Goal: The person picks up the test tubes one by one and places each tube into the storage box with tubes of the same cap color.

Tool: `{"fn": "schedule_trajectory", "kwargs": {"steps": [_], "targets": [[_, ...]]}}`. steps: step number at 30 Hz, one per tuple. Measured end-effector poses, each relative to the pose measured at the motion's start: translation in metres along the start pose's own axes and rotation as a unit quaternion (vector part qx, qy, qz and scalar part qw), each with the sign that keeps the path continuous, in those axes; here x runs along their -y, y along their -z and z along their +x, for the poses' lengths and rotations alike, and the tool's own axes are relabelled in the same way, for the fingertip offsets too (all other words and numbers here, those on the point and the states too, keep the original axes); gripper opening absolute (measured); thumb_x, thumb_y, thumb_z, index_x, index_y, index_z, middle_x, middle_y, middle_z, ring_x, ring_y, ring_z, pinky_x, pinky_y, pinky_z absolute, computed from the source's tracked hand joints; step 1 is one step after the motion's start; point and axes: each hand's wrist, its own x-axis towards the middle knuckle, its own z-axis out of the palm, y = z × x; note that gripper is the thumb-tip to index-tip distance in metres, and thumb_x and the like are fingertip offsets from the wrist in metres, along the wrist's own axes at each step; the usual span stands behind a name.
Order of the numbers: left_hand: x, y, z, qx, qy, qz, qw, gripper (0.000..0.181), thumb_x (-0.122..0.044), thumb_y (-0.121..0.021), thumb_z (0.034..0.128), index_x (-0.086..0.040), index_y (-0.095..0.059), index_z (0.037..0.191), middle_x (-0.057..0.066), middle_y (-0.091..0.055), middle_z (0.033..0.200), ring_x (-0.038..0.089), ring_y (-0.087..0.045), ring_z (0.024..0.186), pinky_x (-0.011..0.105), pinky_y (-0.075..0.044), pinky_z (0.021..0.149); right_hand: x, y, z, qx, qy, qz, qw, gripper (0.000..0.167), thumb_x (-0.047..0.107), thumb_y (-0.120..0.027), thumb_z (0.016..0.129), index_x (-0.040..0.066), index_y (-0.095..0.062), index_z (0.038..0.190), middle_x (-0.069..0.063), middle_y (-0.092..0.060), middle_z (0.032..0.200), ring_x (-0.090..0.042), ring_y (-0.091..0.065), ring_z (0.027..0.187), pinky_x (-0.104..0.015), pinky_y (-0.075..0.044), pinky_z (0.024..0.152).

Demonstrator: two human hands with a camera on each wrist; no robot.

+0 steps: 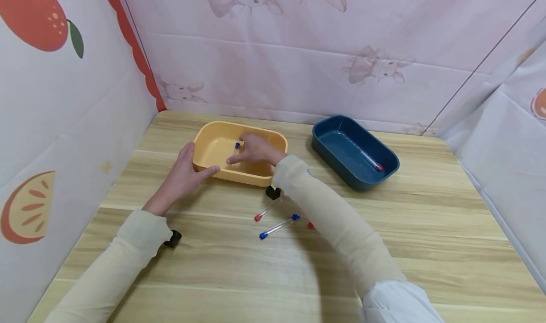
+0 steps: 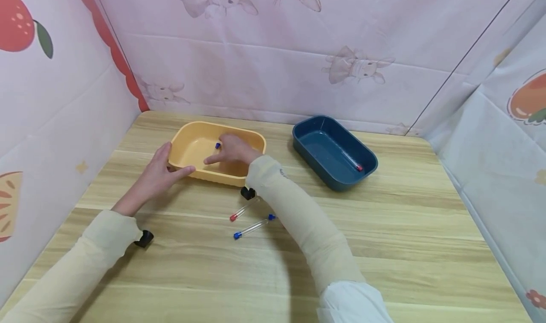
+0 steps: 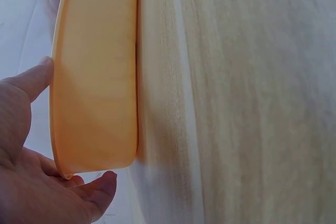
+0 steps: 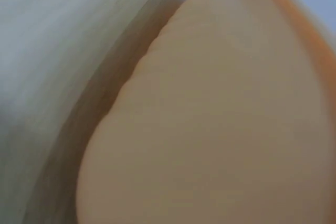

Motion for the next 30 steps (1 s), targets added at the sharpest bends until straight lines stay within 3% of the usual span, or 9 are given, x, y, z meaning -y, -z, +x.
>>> {"fn": "schedule_trajectory", "kwargs": {"steps": [8,16,22,30], "targets": [[-0.002,0.000,0.001,0.001,0.006,0.002,1.0000,0.110,-0.047,-0.071,0.0967,0.001,0.002,0.164,0.026,-0.001,0.170,0.047,-0.015,0.153,0.064,-0.020,0.120,-0.005,0.017,-0.021,-0.048,0.032,0.027,0.9980,0.064,0.042,-0.074,0.096,-0.005,-0.058,0.137,-0.020,-0.065,0.118,-0.026,-0.061,0.098,-0.037,-0.052,0.087],[-0.005,0.000,0.000,-0.002,0.011,0.004,0.9999,0.110,-0.046,-0.071,0.0969,0.002,0.001,0.163,0.025,0.000,0.170,0.046,-0.011,0.154,0.062,-0.017,0.122,-0.012,0.050,-0.059,-0.096,0.043,0.065,0.9923,0.066,0.035,-0.073,0.098,-0.005,-0.053,0.146,-0.024,-0.062,0.129,-0.028,-0.061,0.106,-0.038,-0.053,0.092],[-0.005,0.000,-0.001,-0.005,0.012,0.004,0.9999,0.111,-0.049,-0.071,0.0963,0.001,0.001,0.164,0.025,-0.001,0.170,0.046,-0.012,0.154,0.061,-0.018,0.121,-0.013,0.070,-0.095,-0.108,0.057,0.076,0.9896,0.065,0.034,-0.073,0.098,-0.002,-0.051,0.148,-0.022,-0.060,0.133,-0.029,-0.059,0.112,-0.040,-0.054,0.092],[-0.002,-0.001,-0.002,-0.004,0.012,0.004,0.9999,0.112,-0.051,-0.071,0.0955,0.000,0.001,0.164,0.025,-0.003,0.170,0.045,-0.015,0.153,0.061,-0.019,0.121,-0.018,0.077,-0.136,-0.129,0.081,0.074,0.9857,0.061,0.028,-0.074,0.098,-0.001,-0.053,0.147,-0.017,-0.062,0.129,-0.027,-0.060,0.111,-0.040,-0.055,0.088]]}}
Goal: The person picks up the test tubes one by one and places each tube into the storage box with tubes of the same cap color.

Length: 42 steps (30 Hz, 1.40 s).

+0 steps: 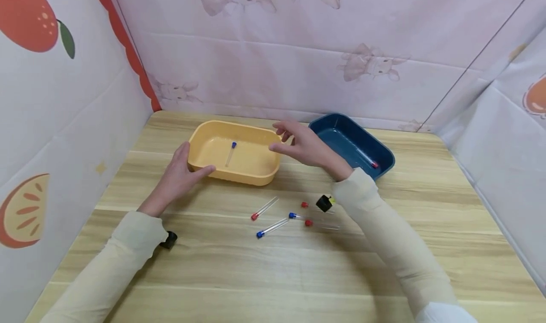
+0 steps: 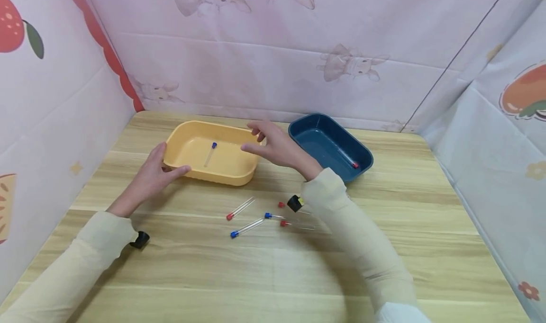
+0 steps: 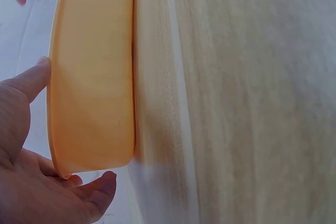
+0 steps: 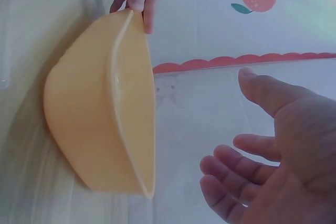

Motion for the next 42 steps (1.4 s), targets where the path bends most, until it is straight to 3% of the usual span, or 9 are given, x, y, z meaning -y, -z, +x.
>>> {"fn": "schedule_trajectory", "kwargs": {"steps": [4,11,21,33,42], "targets": [[0.002,-0.001,0.002,-0.001,-0.005,0.002,1.0000,0.111,-0.050,-0.071,0.0960,-0.001,0.001,0.165,0.025,-0.004,0.169,0.045,-0.017,0.152,0.061,-0.020,0.121,0.000,0.004,-0.016,-0.008,0.007,-0.003,0.9999,0.058,0.026,-0.075,0.097,-0.002,-0.055,0.145,-0.015,-0.063,0.126,-0.026,-0.060,0.109,-0.042,-0.056,0.086],[0.003,0.000,0.003,0.005,-0.001,0.003,1.0000,0.111,-0.050,-0.070,0.0967,-0.002,0.004,0.164,0.024,0.000,0.170,0.045,-0.013,0.154,0.062,-0.019,0.121,0.002,0.007,-0.042,-0.011,0.003,-0.003,0.9999,0.056,0.031,-0.073,0.098,0.007,-0.057,0.146,-0.008,-0.063,0.127,-0.024,-0.059,0.109,-0.038,-0.055,0.085],[0.003,0.001,0.003,0.011,0.003,0.005,0.9999,0.111,-0.049,-0.070,0.0972,-0.002,0.004,0.164,0.025,0.001,0.170,0.046,-0.012,0.154,0.063,-0.017,0.121,0.004,0.002,-0.075,-0.013,0.018,0.011,0.9997,0.051,0.025,-0.074,0.098,0.005,-0.058,0.142,-0.009,-0.065,0.129,-0.022,-0.062,0.107,-0.043,-0.057,0.087],[0.008,0.001,0.005,0.008,-0.011,0.010,0.9999,0.114,-0.056,-0.068,0.0953,0.000,0.003,0.164,0.026,0.001,0.170,0.047,-0.010,0.154,0.064,-0.016,0.121,0.004,-0.009,-0.100,0.003,0.027,0.011,0.9996,0.049,0.020,-0.075,0.097,0.006,-0.060,0.141,-0.008,-0.065,0.131,-0.021,-0.064,0.106,-0.036,-0.058,0.083],[0.008,0.000,0.006,0.012,-0.015,0.011,0.9997,0.115,-0.056,-0.068,0.0955,0.001,0.004,0.164,0.026,0.002,0.170,0.047,-0.010,0.154,0.064,-0.016,0.121,0.003,-0.020,-0.112,0.022,0.055,0.018,0.9981,0.044,0.016,-0.075,0.097,0.002,-0.062,0.136,-0.012,-0.066,0.131,-0.026,-0.062,0.114,-0.040,-0.058,0.088]]}}
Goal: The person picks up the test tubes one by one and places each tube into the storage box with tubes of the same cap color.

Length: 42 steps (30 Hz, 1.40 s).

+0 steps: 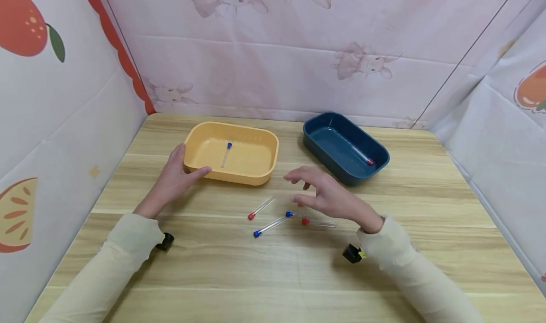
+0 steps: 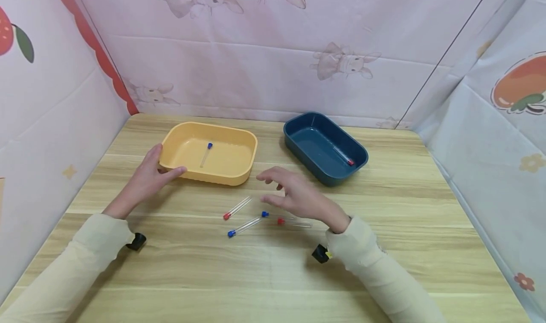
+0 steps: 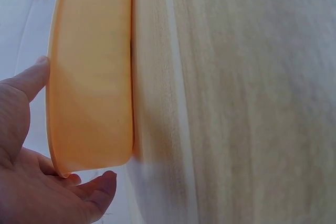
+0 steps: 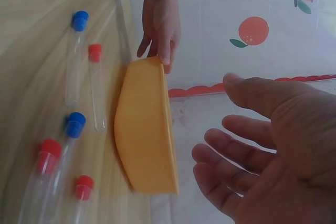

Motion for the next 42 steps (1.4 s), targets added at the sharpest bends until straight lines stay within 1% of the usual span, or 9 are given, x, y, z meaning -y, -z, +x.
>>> {"fn": "schedule_trajectory", "kwargs": {"steps": [3,6,9,13,17,25,29,36,42], "targets": [[0.000,0.000,0.001,-0.001,0.001,-0.001,1.0000,0.113,-0.053,-0.069,0.0964,0.001,0.004,0.164,0.026,0.002,0.170,0.047,-0.010,0.154,0.064,-0.016,0.121,0.002,-0.004,-0.002,0.009,0.003,0.003,0.9999,0.043,0.014,-0.077,0.095,0.003,-0.064,0.134,-0.011,-0.066,0.132,-0.025,-0.061,0.117,-0.038,-0.058,0.088],[-0.002,0.000,0.001,-0.001,0.007,-0.002,1.0000,0.112,-0.051,-0.069,0.0969,0.000,0.004,0.164,0.026,0.002,0.170,0.047,-0.010,0.154,0.064,-0.016,0.121,0.002,-0.008,-0.003,0.017,0.008,0.005,0.9998,0.042,0.014,-0.078,0.094,0.004,-0.066,0.133,-0.009,-0.066,0.133,-0.023,-0.061,0.117,-0.039,-0.059,0.087],[-0.003,0.001,0.001,0.001,0.012,-0.001,0.9999,0.112,-0.051,-0.069,0.0969,0.000,0.004,0.164,0.026,0.002,0.170,0.048,-0.010,0.154,0.064,-0.016,0.121,0.000,-0.013,-0.005,0.023,0.014,0.011,0.9996,0.042,0.015,-0.079,0.093,0.004,-0.066,0.132,-0.010,-0.066,0.133,-0.026,-0.063,0.112,-0.043,-0.060,0.085],[-0.004,0.002,0.000,0.006,0.008,-0.003,0.9999,0.112,-0.050,-0.069,0.0974,0.002,0.005,0.163,0.027,0.002,0.169,0.047,-0.010,0.154,0.064,-0.016,0.121,0.001,-0.020,-0.007,0.031,0.013,0.021,0.9992,0.043,0.015,-0.079,0.094,0.003,-0.066,0.133,-0.011,-0.066,0.133,-0.030,-0.065,0.104,-0.044,-0.059,0.083],[-0.005,0.003,-0.001,0.011,0.005,-0.005,0.9999,0.112,-0.050,-0.069,0.0978,0.002,0.006,0.163,0.028,0.003,0.169,0.047,-0.010,0.154,0.063,-0.015,0.122,0.002,-0.030,-0.008,0.042,0.017,0.022,0.9987,0.041,0.012,-0.078,0.094,0.002,-0.066,0.132,-0.012,-0.067,0.131,-0.031,-0.064,0.105,-0.042,-0.059,0.084],[-0.006,0.003,-0.003,0.008,0.005,-0.003,1.0000,0.113,-0.053,-0.069,0.0968,0.001,0.006,0.163,0.027,0.001,0.169,0.047,-0.011,0.154,0.063,-0.016,0.122,0.001,-0.047,-0.009,0.073,0.022,-0.005,0.9971,0.038,0.013,-0.078,0.094,0.001,-0.068,0.129,-0.008,-0.068,0.128,-0.022,-0.063,0.115,-0.038,-0.054,0.100],[-0.006,0.003,-0.003,0.008,0.006,-0.004,0.9999,0.112,-0.050,-0.069,0.0975,0.002,0.006,0.163,0.027,0.002,0.169,0.047,-0.010,0.154,0.063,-0.016,0.122,0.005,-0.052,-0.008,0.087,0.020,-0.015,0.9959,0.037,0.013,-0.077,0.095,0.001,-0.068,0.129,-0.008,-0.068,0.125,-0.022,-0.062,0.115,-0.035,-0.054,0.099],[-0.006,0.003,-0.002,0.007,0.003,-0.004,1.0000,0.113,-0.051,-0.069,0.0971,0.003,0.005,0.163,0.028,0.002,0.169,0.047,-0.009,0.154,0.063,-0.015,0.122,0.008,-0.058,-0.007,0.105,0.006,-0.040,0.9937,0.039,0.015,-0.076,0.096,0.003,-0.067,0.132,-0.006,-0.067,0.126,-0.019,-0.061,0.115,-0.032,-0.053,0.098],[-0.007,0.003,-0.003,0.004,0.002,-0.006,1.0000,0.111,-0.049,-0.070,0.0973,0.002,0.004,0.163,0.027,0.001,0.169,0.047,-0.010,0.154,0.063,-0.016,0.122,0.005,-0.064,-0.006,0.108,0.016,-0.052,0.9927,0.037,0.014,-0.076,0.095,0.003,-0.068,0.130,-0.006,-0.068,0.124,-0.019,-0.061,0.114,-0.032,-0.053,0.098]]}}
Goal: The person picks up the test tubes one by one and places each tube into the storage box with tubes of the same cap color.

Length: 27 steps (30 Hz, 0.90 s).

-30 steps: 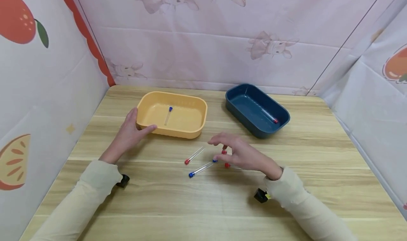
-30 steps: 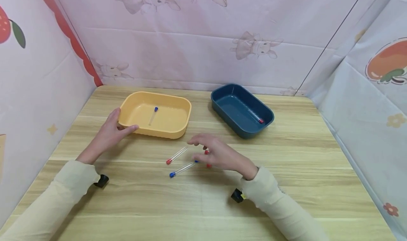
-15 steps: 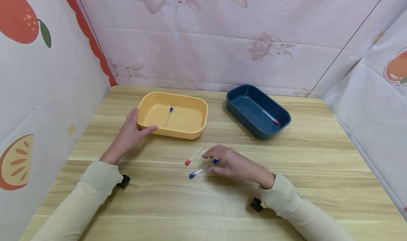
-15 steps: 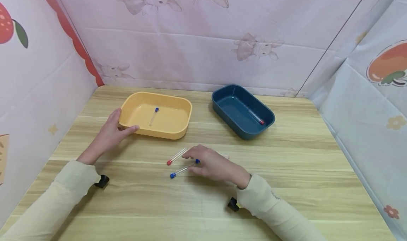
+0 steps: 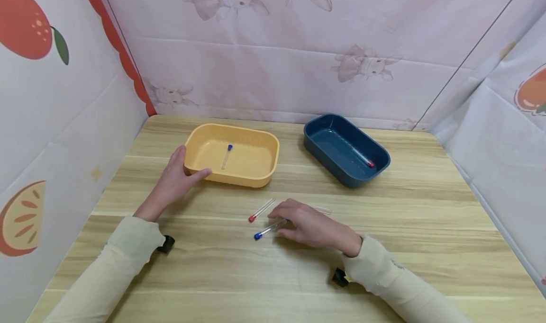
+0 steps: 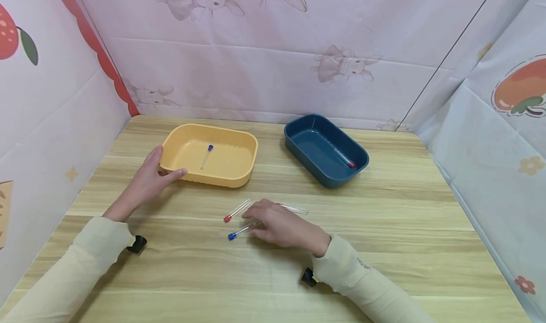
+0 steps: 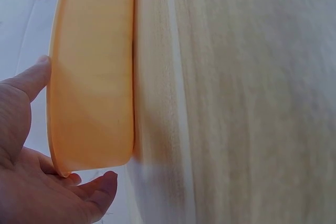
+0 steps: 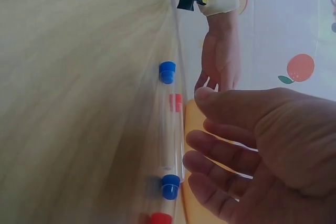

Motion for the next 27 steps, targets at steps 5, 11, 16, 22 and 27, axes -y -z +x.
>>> {"fn": "schedule_trajectory", "kwargs": {"steps": [5,11,16,22,27], "targets": [[0.001,-0.001,0.000,-0.001,-0.004,-0.003,1.0000,0.111,-0.048,-0.070,0.0977,0.001,0.004,0.163,0.027,0.001,0.169,0.047,-0.011,0.153,0.064,-0.017,0.121,0.000,-0.003,0.000,0.004,-0.004,-0.005,1.0000,0.036,0.014,-0.077,0.095,0.004,-0.069,0.128,-0.005,-0.069,0.122,-0.016,-0.061,0.112,-0.032,-0.052,0.098],[0.001,-0.001,0.000,-0.002,-0.005,-0.001,1.0000,0.110,-0.048,-0.070,0.0976,0.002,0.004,0.163,0.027,0.001,0.169,0.047,-0.011,0.153,0.064,-0.017,0.121,0.001,-0.007,0.001,0.005,0.003,-0.004,1.0000,0.028,0.013,-0.076,0.095,0.006,-0.072,0.122,-0.002,-0.068,0.118,-0.013,-0.060,0.110,-0.030,-0.052,0.097],[0.002,-0.002,0.000,0.003,-0.003,0.005,1.0000,0.112,-0.051,-0.068,0.0978,0.003,0.006,0.163,0.028,0.004,0.169,0.048,-0.009,0.154,0.064,-0.016,0.121,0.001,-0.012,0.004,0.006,0.007,-0.008,0.9999,0.022,0.010,-0.076,0.095,0.008,-0.075,0.116,-0.001,-0.068,0.114,-0.012,-0.059,0.108,-0.028,-0.052,0.096],[0.002,-0.002,0.001,0.004,-0.004,0.005,1.0000,0.112,-0.051,-0.068,0.0977,0.003,0.005,0.163,0.028,0.004,0.169,0.048,-0.009,0.154,0.064,-0.016,0.121,0.001,-0.016,0.005,0.025,-0.004,-0.018,0.9995,0.016,0.011,-0.074,0.097,0.011,-0.078,0.113,0.002,-0.068,0.108,-0.008,-0.060,0.102,-0.024,-0.053,0.092],[0.004,-0.002,0.001,-0.003,-0.002,-0.002,1.0000,0.111,-0.049,-0.070,0.0974,0.002,0.004,0.163,0.027,0.002,0.169,0.048,-0.011,0.153,0.064,-0.017,0.121,0.003,-0.017,0.006,0.028,-0.005,-0.017,0.9995,0.017,0.009,-0.072,0.098,0.011,-0.078,0.114,0.003,-0.068,0.109,-0.007,-0.061,0.102,-0.024,-0.053,0.094]]}}
